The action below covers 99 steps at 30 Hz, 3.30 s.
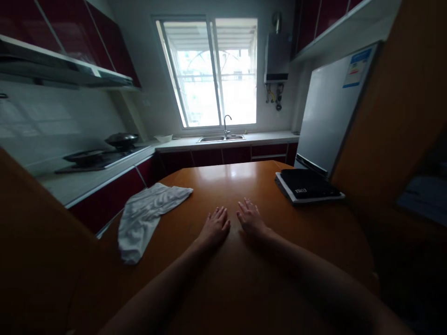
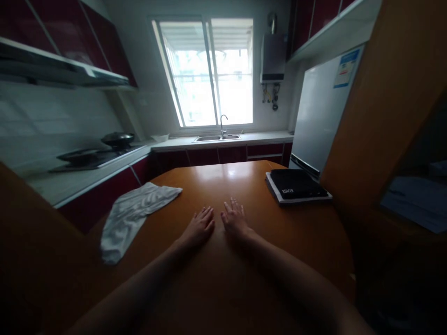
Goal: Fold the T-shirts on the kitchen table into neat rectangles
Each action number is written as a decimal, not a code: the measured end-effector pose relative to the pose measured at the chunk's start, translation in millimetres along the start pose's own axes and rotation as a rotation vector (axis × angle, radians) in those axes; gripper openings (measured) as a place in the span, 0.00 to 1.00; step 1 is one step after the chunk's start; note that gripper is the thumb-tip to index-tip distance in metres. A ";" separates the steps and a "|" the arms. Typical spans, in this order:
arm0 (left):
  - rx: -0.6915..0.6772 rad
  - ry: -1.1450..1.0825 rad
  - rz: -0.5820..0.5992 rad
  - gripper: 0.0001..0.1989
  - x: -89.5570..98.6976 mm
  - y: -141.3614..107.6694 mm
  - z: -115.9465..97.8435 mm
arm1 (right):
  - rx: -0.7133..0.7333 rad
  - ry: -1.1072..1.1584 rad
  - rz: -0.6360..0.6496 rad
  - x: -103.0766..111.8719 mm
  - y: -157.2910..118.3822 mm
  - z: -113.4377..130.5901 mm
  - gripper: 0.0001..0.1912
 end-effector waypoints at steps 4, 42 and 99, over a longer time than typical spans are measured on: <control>-0.053 0.000 0.014 0.29 -6.7 -4.7 1.6 | 0.044 -0.138 0.118 -18.4 -9.4 2.3 0.31; 0.379 0.086 -0.263 0.22 50.7 -7.2 125.7 | 0.073 -0.281 0.116 -30.2 -10.8 -12.5 0.29; 0.259 -0.061 -0.321 0.21 63.8 -0.1 90.5 | 0.070 -0.076 -0.173 14.4 4.1 -31.4 0.20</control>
Point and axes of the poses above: each hand's wrist, its own y-axis towards the middle knuckle, its own x-axis out of the back of the hand, z = x × y, the point moved 2 cm from there along y, towards the middle knuckle, and after that the axes turned 9 degrees about -y, right-handed, at the moved point
